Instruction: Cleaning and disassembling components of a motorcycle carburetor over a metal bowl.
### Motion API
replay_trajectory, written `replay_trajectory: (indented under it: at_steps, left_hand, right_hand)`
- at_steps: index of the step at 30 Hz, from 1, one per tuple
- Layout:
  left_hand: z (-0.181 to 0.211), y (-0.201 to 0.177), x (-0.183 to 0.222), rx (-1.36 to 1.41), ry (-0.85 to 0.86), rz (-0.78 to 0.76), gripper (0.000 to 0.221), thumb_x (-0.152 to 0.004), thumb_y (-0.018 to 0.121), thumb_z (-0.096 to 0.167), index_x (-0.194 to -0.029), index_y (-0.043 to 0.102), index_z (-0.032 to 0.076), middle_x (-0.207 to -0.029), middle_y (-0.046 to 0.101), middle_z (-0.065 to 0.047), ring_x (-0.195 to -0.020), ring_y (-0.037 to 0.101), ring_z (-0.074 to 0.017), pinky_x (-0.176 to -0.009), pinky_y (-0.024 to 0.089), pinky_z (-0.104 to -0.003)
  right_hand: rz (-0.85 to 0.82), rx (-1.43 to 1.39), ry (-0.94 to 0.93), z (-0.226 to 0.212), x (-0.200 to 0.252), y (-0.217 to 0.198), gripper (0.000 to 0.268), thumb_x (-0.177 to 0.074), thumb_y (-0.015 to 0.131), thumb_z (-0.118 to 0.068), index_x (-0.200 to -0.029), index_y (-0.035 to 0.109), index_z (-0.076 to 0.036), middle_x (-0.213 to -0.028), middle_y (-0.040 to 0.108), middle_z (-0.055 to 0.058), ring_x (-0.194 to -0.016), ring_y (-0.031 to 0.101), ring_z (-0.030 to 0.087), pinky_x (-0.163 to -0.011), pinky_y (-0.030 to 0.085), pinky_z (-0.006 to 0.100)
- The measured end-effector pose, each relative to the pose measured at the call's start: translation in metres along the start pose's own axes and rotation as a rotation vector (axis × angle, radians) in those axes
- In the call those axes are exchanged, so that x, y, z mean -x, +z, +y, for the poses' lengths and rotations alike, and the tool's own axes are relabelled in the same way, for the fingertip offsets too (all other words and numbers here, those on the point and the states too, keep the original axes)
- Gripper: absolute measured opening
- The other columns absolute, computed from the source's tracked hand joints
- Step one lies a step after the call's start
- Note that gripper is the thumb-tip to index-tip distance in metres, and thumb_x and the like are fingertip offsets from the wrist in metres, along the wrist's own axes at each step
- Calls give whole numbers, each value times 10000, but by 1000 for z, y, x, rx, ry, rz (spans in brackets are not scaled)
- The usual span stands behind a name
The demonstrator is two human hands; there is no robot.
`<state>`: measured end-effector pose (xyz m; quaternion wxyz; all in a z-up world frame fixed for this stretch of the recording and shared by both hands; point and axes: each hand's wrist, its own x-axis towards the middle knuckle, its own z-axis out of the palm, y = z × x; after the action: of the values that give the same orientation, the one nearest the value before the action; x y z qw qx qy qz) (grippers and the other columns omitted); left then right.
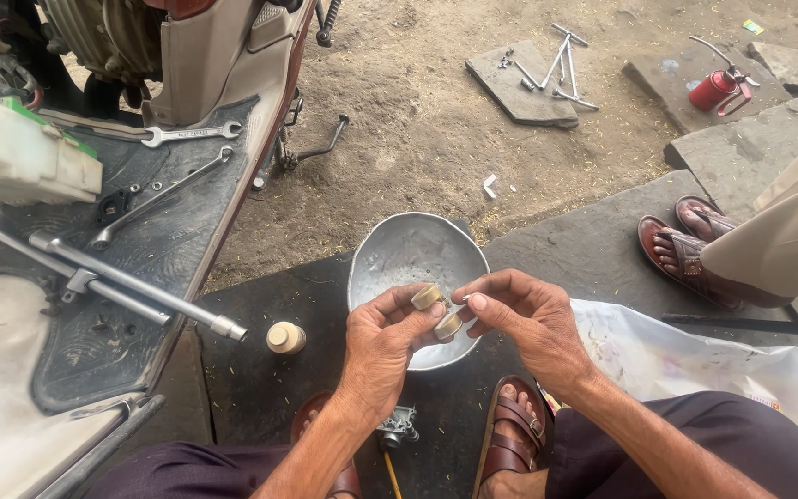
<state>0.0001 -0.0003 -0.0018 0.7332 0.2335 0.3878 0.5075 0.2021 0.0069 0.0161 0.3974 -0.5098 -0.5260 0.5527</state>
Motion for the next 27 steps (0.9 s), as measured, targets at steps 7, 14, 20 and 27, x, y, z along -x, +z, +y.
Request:
replay_trajectory:
  at_steps: [7, 14, 20, 27]
  left_hand:
    - [-1, -1, 0, -19, 2, 2, 293, -823, 777, 91, -1080, 712, -33, -943, 743, -117, -869, 737, -173, -787, 648, -336]
    - [-2, -2, -3, -54, -10, 57, 401, -809, 774, 106, -1166, 660, -39, -988, 715, -129, -869, 737, -188, -718, 654, -336]
    - [0, -3, -2, -140, -22, 58, 429, -832, 765, 122, -1198, 647, -68, -1002, 728, -152, -856, 741, -209, -695, 654, -324]
    - [4, -3, -7, -146, -7, 69, 438, -836, 733, 94, -1245, 649, -38, -1022, 768, -97, -903, 751, -153, -787, 664, -294]
  right_hand:
    - [-6, -6, -4, 2, 0, 0, 249, -917, 694, -213, -1062, 745, -18, -1013, 801, 130, -885, 753, 165, -740, 655, 357]
    - [-84, -67, 12, -4, 2, 2, 243, -909, 689, -210, -1039, 738, -11, -1053, 792, 148, -839, 766, 201, -683, 659, 356]
    - [-221, -131, 73, -4, 1, 3, 226, -909, 694, -174, -1051, 716, 0, -1164, 757, 161, -913, 785, 226, -739, 651, 358]
    - [-199, -63, 60, 3, -7, -5, 284, -931, 710, -184, -1117, 725, 31, -1030, 772, 185, -905, 759, 232, -802, 655, 375]
